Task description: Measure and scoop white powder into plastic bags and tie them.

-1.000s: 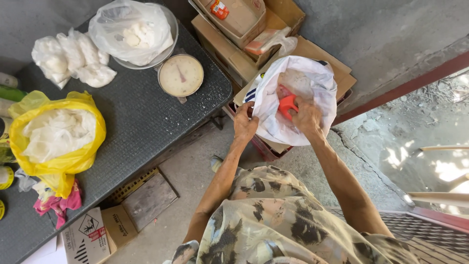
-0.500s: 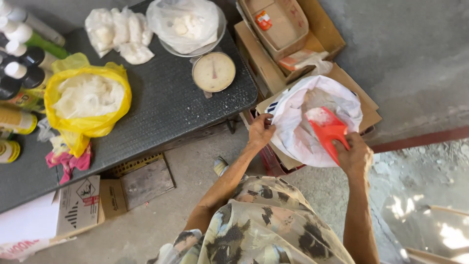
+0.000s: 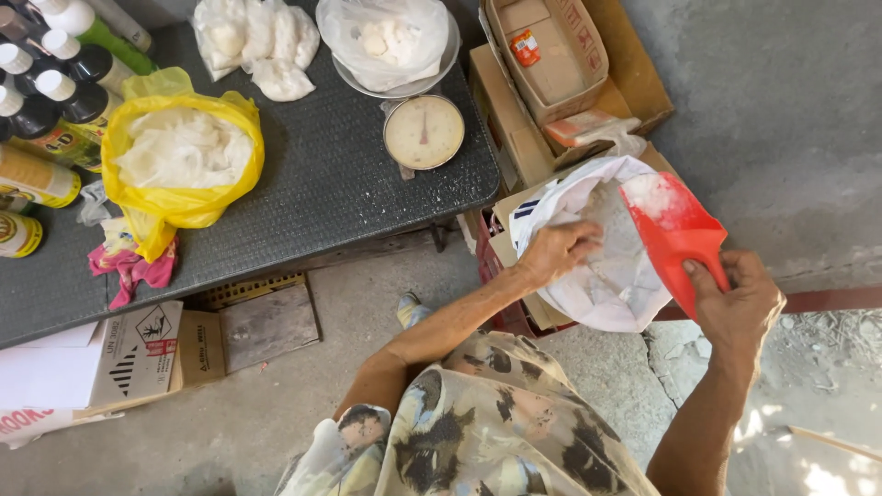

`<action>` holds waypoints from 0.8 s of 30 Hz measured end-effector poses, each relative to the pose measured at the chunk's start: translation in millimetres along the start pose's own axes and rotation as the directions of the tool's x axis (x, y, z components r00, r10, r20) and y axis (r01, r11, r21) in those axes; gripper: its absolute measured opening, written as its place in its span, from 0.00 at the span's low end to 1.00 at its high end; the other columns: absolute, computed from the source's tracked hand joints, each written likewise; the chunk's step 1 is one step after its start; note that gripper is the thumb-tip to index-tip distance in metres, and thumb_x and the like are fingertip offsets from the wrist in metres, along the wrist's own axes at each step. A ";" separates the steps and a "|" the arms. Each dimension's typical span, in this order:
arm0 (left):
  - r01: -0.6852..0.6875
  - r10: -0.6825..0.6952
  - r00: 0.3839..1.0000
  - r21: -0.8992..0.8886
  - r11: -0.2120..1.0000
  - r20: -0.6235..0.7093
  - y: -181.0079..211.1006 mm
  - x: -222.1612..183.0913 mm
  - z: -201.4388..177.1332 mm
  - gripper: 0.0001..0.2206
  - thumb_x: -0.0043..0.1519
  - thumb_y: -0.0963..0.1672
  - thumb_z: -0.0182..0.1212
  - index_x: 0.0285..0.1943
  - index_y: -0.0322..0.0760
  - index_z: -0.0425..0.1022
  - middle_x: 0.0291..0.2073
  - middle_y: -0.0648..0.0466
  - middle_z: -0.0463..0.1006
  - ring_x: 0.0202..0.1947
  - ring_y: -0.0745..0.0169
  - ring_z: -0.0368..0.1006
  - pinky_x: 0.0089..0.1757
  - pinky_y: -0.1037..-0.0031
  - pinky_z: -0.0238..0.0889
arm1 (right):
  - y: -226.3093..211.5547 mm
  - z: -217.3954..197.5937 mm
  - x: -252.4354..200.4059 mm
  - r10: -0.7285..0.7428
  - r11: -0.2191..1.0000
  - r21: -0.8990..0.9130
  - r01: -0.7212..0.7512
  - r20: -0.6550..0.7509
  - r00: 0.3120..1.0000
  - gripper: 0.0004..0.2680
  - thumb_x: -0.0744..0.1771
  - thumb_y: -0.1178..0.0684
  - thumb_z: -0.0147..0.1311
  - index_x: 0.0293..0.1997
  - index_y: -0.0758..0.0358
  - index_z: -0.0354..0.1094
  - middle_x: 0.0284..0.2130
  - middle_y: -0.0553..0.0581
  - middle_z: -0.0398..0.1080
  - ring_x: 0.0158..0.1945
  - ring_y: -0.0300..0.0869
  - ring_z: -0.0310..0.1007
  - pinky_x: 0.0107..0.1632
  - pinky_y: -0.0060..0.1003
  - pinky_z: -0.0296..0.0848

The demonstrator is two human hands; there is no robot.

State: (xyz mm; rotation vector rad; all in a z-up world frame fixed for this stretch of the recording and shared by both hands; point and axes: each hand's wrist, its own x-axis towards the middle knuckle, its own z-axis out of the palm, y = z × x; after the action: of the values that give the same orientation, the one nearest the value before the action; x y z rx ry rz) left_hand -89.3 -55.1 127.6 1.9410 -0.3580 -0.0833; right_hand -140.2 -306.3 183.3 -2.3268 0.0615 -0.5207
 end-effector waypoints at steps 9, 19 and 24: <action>-0.329 0.412 0.893 0.360 0.873 -0.181 -41.1 -24.8 -29.9 0.13 0.59 0.40 0.64 0.52 0.41 0.79 0.64 0.43 0.69 0.62 0.44 0.68 0.59 0.56 0.65 | -60.4 28.0 42.6 -0.068 0.991 0.124 0.050 0.145 0.987 0.09 0.67 0.60 0.69 0.45 0.71 0.72 0.36 0.59 0.77 0.37 0.34 0.72 0.39 0.30 0.71; -0.082 0.171 0.661 0.156 0.984 -0.730 -38.1 -24.8 -212.3 0.15 0.63 0.37 0.60 0.59 0.39 0.75 0.61 0.45 0.70 0.60 0.46 0.70 0.54 0.64 0.71 | -182.5 98.4 126.7 -0.321 0.941 0.199 0.275 0.258 0.911 0.08 0.66 0.59 0.68 0.46 0.68 0.73 0.34 0.55 0.76 0.36 0.31 0.70 0.39 0.30 0.70; -0.105 0.000 0.506 -0.062 0.993 -0.863 -105.8 -7.3 -290.3 0.16 0.68 0.40 0.58 0.66 0.35 0.70 0.57 0.47 0.73 0.49 0.58 0.75 0.49 0.68 0.72 | -252.1 147.1 158.3 -0.521 0.842 0.003 0.539 0.264 0.812 0.12 0.65 0.50 0.71 0.48 0.63 0.74 0.35 0.61 0.76 0.34 0.49 0.75 0.40 0.42 0.71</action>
State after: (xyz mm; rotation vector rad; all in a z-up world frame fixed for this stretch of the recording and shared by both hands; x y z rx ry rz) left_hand -8.9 242.9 143.6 1.6113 0.2765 0.8939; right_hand 34.7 -56.8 315.2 -2.4535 -0.7296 -0.4821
